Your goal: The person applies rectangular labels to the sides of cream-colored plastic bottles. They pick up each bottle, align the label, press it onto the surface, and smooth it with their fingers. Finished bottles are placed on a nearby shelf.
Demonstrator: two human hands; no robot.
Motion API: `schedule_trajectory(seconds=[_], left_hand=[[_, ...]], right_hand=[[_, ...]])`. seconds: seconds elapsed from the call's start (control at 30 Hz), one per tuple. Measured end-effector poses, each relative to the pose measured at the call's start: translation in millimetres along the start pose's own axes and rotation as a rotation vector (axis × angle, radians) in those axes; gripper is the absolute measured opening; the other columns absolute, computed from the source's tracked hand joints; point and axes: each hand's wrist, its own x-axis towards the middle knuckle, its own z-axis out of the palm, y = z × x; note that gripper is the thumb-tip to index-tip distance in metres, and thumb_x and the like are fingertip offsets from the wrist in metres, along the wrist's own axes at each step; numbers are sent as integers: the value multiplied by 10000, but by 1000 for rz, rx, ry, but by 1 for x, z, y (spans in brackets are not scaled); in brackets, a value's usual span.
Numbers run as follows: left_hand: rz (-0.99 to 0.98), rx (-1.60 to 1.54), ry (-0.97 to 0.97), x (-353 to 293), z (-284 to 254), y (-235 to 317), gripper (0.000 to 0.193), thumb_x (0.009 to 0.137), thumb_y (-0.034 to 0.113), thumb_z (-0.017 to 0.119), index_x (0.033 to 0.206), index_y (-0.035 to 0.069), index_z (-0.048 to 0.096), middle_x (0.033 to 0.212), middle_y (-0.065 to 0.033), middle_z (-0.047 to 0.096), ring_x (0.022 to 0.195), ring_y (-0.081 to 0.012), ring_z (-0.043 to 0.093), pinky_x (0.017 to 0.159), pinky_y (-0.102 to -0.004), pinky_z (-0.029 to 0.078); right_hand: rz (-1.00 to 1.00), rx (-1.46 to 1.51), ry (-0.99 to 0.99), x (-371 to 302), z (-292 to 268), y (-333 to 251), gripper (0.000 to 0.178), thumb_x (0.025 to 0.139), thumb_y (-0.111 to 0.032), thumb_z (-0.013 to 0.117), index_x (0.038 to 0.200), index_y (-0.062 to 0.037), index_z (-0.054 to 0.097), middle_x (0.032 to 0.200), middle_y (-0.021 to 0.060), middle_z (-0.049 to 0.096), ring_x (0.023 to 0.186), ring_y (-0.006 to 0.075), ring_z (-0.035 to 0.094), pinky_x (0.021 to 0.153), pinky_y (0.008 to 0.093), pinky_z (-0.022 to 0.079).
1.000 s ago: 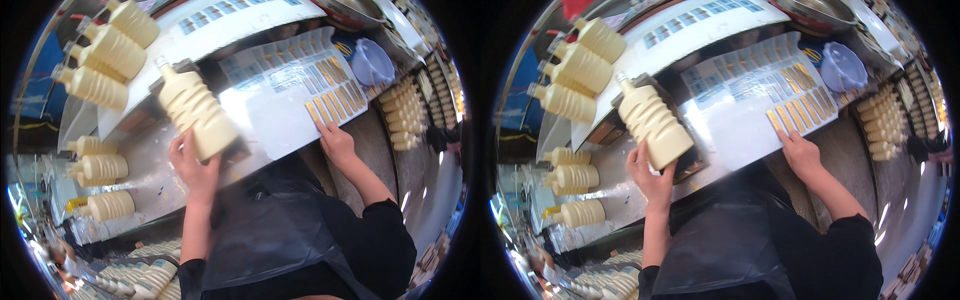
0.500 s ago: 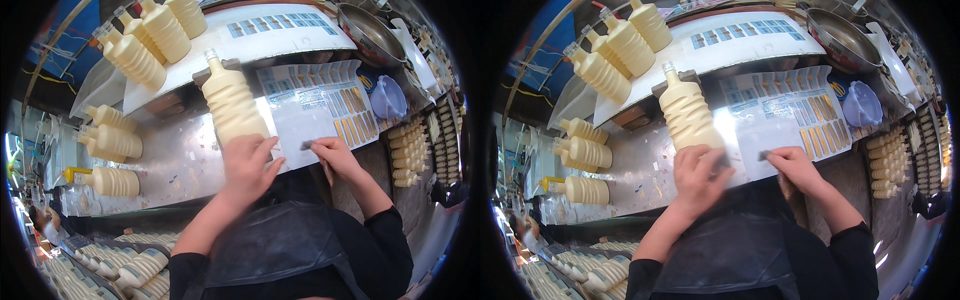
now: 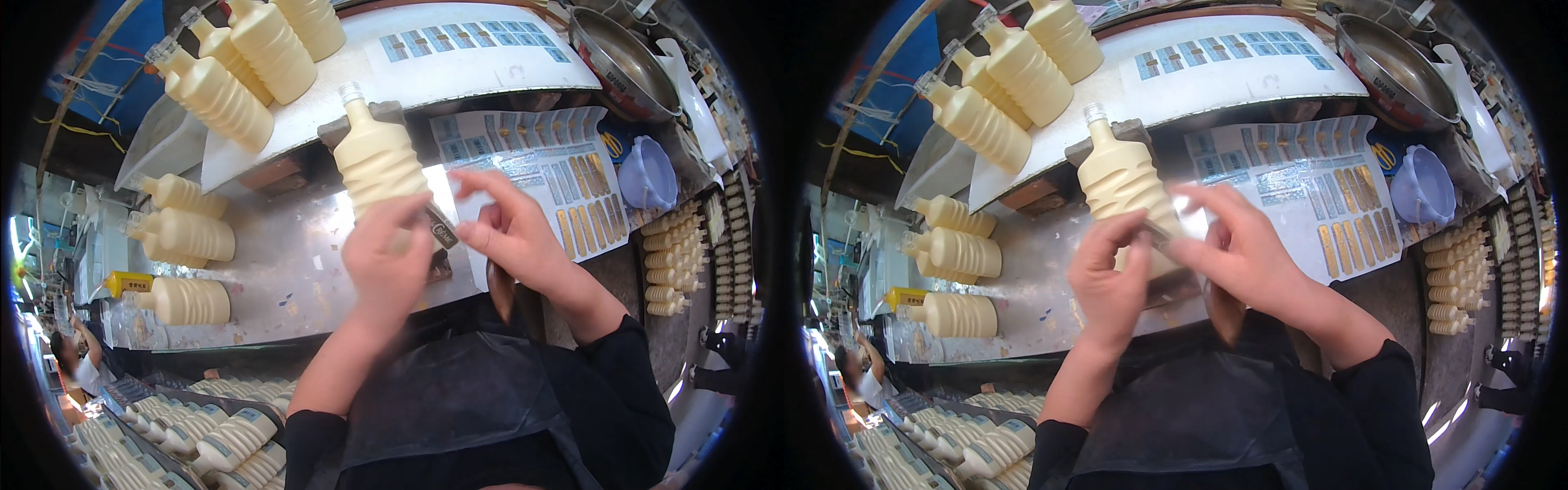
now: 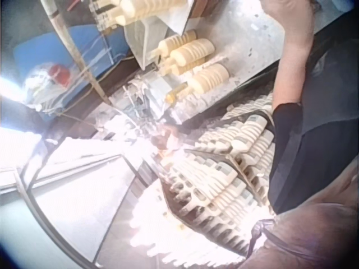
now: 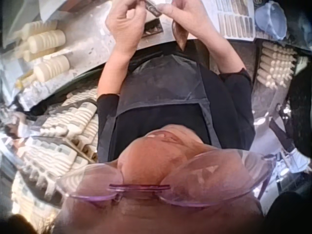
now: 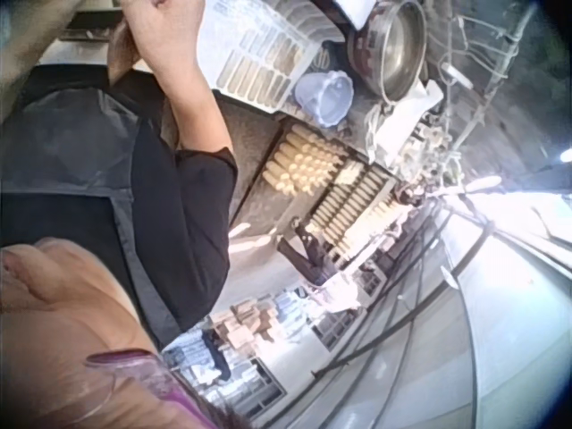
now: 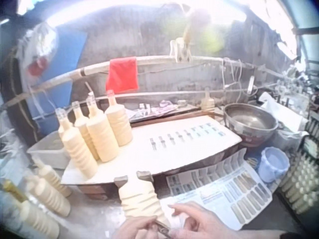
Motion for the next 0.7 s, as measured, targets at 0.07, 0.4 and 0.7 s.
schedule_trajectory(seconds=[0.07, 0.4, 0.7], left_hand=[[-274, -377, -19, 7, -3, 11, 258, 961, -23, 644, 1215, 2, 683, 1027, -44, 709, 875, -95, 652, 820, -286, 545], [-270, -359, 141, 29, -4, -7, 442, 932, 1, 656, 1364, 3, 563, 1187, -110, 652, 1070, -189, 646, 941, -326, 517], [-501, -33, -132, 33, 1, -49, 938, 937, 300, 682, 1598, 12, 82, 1472, -324, 436, 1346, -416, 513, 1133, -459, 413]], right_hand=[[57, 201, -58, 13, 0, 11, 577, 960, -180, 702, 1478, -25, 502, 1283, 98, 571, 758, 48, 601, 633, 206, 475], [28, 109, 10, 68, -40, 13, 164, 993, -208, 685, 999, -47, 719, 821, 29, 724, 515, 31, 552, 432, 171, 398], [10, -585, 722, 176, -570, 166, 329, 995, -372, 659, 1121, -77, 730, 733, -41, 617, 494, 77, 488, 448, 277, 370]])
